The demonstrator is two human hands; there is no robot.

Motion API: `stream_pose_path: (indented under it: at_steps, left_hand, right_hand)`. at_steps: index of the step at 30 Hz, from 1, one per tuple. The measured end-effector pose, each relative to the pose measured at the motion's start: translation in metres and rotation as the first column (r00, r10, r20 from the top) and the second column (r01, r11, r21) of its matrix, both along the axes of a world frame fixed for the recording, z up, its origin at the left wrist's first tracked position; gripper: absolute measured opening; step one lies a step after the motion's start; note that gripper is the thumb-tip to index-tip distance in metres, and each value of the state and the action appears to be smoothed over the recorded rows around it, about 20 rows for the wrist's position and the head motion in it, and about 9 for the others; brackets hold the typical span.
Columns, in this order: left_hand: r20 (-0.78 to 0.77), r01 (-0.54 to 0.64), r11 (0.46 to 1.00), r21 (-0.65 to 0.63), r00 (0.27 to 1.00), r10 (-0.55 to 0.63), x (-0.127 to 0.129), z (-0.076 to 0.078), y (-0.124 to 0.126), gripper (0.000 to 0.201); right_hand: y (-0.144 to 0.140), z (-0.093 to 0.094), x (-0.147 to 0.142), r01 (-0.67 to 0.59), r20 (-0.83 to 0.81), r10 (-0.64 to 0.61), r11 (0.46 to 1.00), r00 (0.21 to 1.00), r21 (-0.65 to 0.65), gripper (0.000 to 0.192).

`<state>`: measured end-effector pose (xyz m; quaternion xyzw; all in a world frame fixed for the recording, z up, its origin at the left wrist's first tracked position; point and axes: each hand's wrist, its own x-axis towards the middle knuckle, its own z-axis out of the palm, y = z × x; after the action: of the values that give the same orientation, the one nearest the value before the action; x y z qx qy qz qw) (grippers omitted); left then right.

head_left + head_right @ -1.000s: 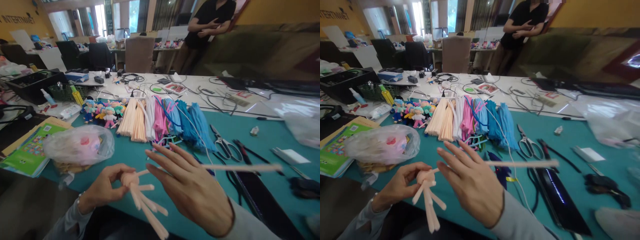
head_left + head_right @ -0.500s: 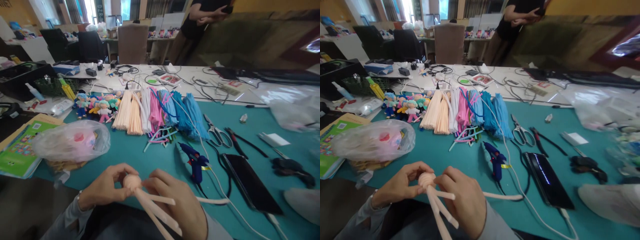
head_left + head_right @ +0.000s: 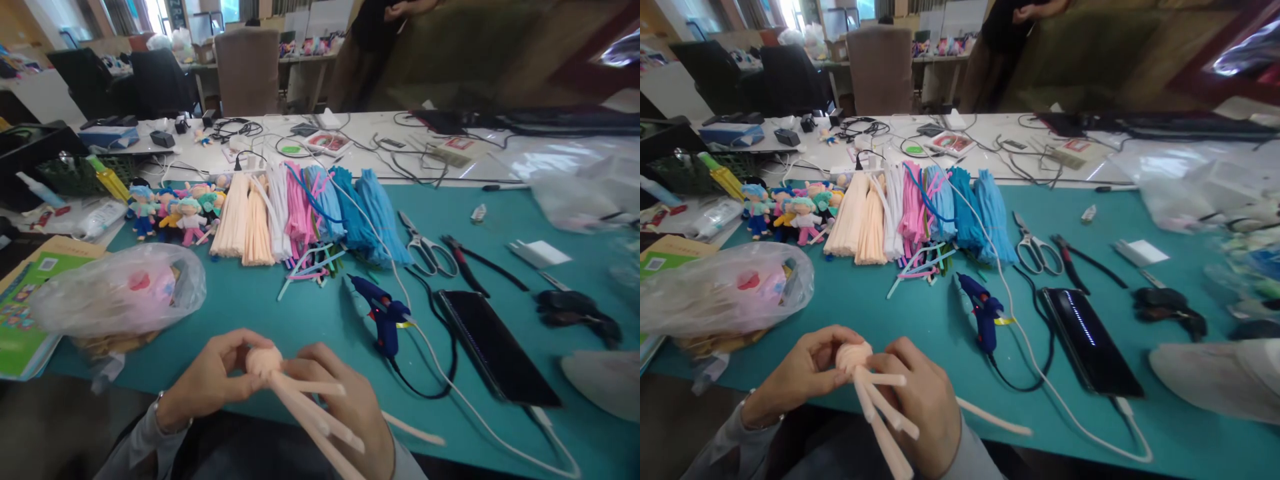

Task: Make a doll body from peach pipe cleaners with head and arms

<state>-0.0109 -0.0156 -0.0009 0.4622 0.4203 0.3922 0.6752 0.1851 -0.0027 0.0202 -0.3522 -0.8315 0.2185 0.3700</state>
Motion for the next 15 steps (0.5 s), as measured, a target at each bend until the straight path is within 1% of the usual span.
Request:
stream_pose_path:
  at_steps: [3, 7, 9, 12, 15]
  left_hand:
    - [0.029, -0.001, 0.999, -0.044, 1.0, 0.002, 0.003, 0.004, 0.002, 0.037]
    - [0.049, -0.03, 0.994, -0.104, 0.998, 0.036, 0.008, 0.01, 0.004, 0.04]
    - [0.059, -0.033, 0.989, -0.142, 0.997, 0.042, 0.01, 0.01, 0.005, 0.044]
    - [0.073, -0.037, 0.984, -0.173, 0.996, 0.05, 0.011, 0.01, 0.006, 0.048]
    - [0.091, -0.073, 0.987, -0.142, 0.992, 0.086, 0.012, 0.009, 0.008, 0.046]
  right_hand:
    - [0.002, 0.001, 0.003, -0.018, 0.024, 0.019, 0.999, 1.0, -0.027, 0.018]
    - [0.004, 0.006, 0.003, -0.029, 0.12, 0.043, 0.993, 0.992, -0.113, 0.016]
    - [0.006, 0.01, 0.002, -0.028, 0.14, 0.044, 0.993, 0.989, -0.111, 0.018]
    - [0.009, 0.016, 0.0, -0.051, 0.115, 0.056, 0.998, 0.992, -0.042, 0.022]
    - [0.011, 0.018, -0.003, -0.029, 0.03, 0.031, 0.999, 0.999, -0.046, 0.019]
